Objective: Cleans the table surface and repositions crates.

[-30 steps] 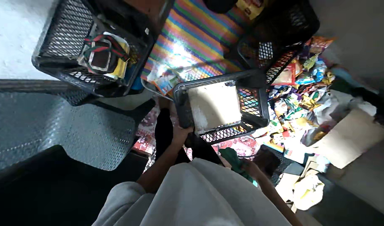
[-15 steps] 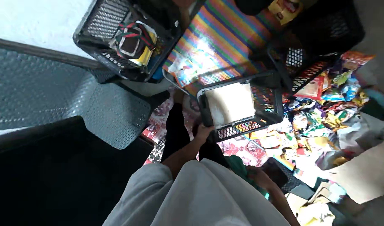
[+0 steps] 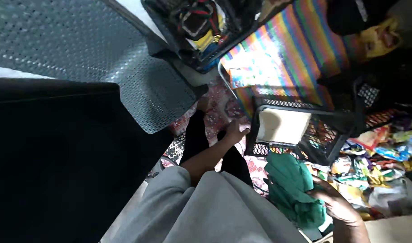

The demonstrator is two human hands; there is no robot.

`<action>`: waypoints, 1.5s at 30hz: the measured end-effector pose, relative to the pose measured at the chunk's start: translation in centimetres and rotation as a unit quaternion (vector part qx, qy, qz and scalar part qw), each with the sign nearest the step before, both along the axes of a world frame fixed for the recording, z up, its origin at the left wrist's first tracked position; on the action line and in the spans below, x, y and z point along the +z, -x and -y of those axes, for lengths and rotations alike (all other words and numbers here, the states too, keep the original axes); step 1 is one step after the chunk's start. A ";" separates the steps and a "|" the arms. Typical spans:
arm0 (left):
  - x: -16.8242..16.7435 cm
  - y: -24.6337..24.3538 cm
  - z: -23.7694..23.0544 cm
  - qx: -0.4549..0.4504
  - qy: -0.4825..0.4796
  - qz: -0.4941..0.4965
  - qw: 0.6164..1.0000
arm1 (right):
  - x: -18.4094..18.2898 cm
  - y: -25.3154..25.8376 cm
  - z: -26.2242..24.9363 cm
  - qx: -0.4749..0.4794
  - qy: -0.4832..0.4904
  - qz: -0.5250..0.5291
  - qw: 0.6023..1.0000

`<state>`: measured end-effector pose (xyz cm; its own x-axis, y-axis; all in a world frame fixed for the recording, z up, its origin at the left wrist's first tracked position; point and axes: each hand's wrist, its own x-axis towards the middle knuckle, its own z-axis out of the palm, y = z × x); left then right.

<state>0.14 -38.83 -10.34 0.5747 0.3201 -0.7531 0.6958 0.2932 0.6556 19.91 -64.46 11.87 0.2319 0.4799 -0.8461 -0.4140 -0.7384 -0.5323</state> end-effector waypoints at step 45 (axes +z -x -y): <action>-15.7 24.4 -29.6 -0.035 -0.411 -0.182 0.893 | -18.3 13.1 -69.5 0.575 -0.178 0.351 0.717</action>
